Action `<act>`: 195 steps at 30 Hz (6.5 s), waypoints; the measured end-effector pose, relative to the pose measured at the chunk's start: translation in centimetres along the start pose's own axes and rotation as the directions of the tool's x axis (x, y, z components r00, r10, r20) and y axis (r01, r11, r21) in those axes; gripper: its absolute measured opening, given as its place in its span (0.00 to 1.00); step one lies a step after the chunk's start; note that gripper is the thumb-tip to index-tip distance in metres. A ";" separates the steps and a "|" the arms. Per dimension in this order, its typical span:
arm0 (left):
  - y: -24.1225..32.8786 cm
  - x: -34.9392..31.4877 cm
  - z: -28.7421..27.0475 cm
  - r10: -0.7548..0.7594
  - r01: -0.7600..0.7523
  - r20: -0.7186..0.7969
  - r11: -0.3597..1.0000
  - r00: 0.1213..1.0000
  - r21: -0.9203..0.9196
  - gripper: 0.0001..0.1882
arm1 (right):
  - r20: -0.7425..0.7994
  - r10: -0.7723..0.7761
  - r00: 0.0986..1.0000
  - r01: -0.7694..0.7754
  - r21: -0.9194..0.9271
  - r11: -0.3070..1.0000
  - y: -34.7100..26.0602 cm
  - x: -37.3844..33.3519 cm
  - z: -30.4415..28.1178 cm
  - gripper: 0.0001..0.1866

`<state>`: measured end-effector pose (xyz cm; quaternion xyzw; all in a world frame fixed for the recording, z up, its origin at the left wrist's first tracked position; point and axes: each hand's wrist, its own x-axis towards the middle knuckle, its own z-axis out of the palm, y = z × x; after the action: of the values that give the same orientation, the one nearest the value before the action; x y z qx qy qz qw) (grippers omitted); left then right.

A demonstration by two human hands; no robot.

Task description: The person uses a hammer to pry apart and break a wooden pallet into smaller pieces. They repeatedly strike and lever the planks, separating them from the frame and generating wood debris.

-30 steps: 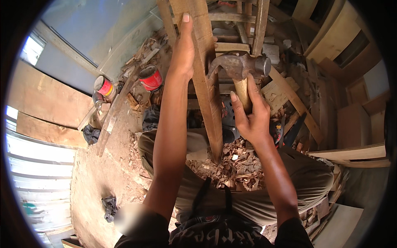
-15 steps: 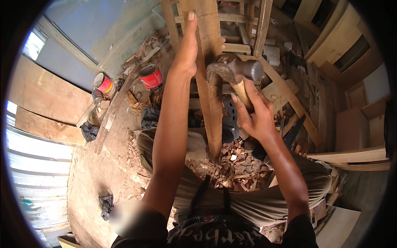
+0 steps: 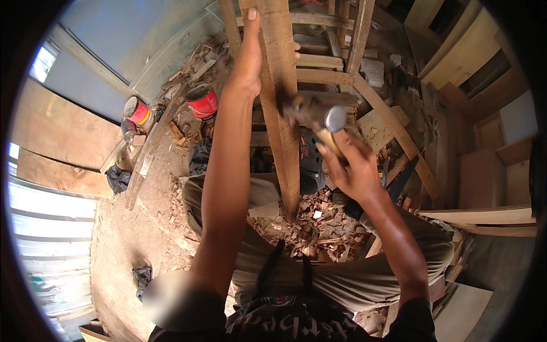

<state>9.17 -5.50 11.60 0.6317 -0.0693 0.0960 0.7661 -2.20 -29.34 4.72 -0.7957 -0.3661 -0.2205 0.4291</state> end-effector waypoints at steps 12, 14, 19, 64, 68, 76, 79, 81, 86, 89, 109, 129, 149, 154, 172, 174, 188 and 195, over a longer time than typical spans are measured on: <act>0.6 0.0 0.4 -0.021 0.022 -0.079 1.000 0.997 0.009 0.50 | 0.336 0.116 0.935 -0.033 -0.243 0.969 4.3 -2.2 -0.8 0.34; 0.5 0.2 0.5 0.006 -0.007 -0.029 1.000 1.000 -0.027 0.49 | 0.262 0.246 0.933 -0.220 -0.124 0.968 3.4 -2.6 -0.5 0.32; -0.2 0.7 0.8 -0.075 0.075 0.003 0.993 0.997 -0.093 0.48 | -0.154 0.003 0.988 0.010 0.083 0.997 -0.7 3.3 0.3 0.21; 1.3 -2.0 1.7 -0.005 0.004 -0.067 1.000 0.998 -0.016 0.48 | 0.305 0.694 0.652 -0.731 0.496 0.468 -5.2 1.8 1.0 0.20; 1.6 -1.8 1.8 0.031 -0.031 -0.038 0.999 0.999 -0.007 0.49 | 0.273 0.720 0.638 -0.733 0.502 0.459 -4.8 2.5 0.0 0.25; 1.5 -1.8 1.7 0.002 0.004 -0.091 0.998 0.996 0.065 0.51 | 0.377 0.737 0.560 -0.793 0.500 0.347 -5.0 2.3 0.0 0.18; 1.7 -1.8 1.2 -0.004 0.013 -0.107 0.996 0.994 0.085 0.53 | 0.349 0.732 0.585 -0.782 0.482 0.395 -4.3 2.6 -1.2 0.20; 1.7 -2.0 1.0 0.002 0.009 -0.119 0.996 0.993 0.088 0.53 | 0.218 0.773 0.596 -0.726 0.558 0.402 -3.4 3.7 -1.0 0.21; 1.1 -1.6 1.7 -0.017 0.017 -0.128 1.000 0.992 -0.007 0.52 | 0.130 0.724 0.677 -0.675 0.501 0.542 -2.8 3.5 0.8 0.22; 1.3 -1.4 0.8 0.008 -0.001 -0.124 0.998 0.992 0.058 0.52 | 0.449 0.673 0.588 -0.795 0.477 0.376 -2.9 2.8 -0.5 0.19; 1.3 -1.8 0.9 0.062 -0.062 -0.136 0.998 0.989 0.011 0.48 | 0.291 0.719 0.632 -0.699 0.615 0.366 -3.9 3.0 3.4 0.23; 0.7 0.4 0.8 -0.064 0.067 0.021 0.980 0.998 -0.188 0.46 | 0.396 0.331 0.856 -0.256 -0.231 0.939 1.2 4.2 -0.8 0.20; 0.4 0.1 0.4 -0.023 0.024 0.008 0.974 1.000 -0.226 0.45 | 0.561 0.323 0.763 -0.284 -0.159 0.946 2.4 -2.6 -0.2 0.22; 0.9 0.1 1.2 -0.034 0.053 0.092 0.977 0.995 -0.207 0.41 | 0.376 0.191 0.907 -0.165 -0.100 0.981 -2.6 5.3 -2.0 0.22; 1.4 -0.2 2.3 0.187 -0.186 0.000 0.976 0.982 -0.111 0.42 | 0.294 0.114 0.949 -0.072 -0.152 0.986 4.3 1.5 -1.6 0.20; 1.1 -0.3 2.3 0.174 -0.171 0.017 0.979 0.985 -0.110 0.43 | 0.276 0.128 0.952 -0.102 -0.108 0.989 5.4 0.8 -1.2 0.19; 4.0 -7.2 3.3 0.086 -0.021 0.279 0.974 0.956 -0.227 0.52 | 0.036 0.560 0.828 -0.560 -0.011 0.828 14.5 -22.5 10.2 0.15; 2.0 -2.9 -1.8 -0.062 0.060 -0.029 0.994 0.998 -0.088 0.51 | 0.230 0.481 0.846 -0.533 0.349 0.770 5.2 -6.5 2.1 0.18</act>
<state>5.84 -3.57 12.53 0.5978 -0.0418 0.0796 0.7966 -2.25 -32.03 -3.41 -0.7722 -0.2012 0.0345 0.6017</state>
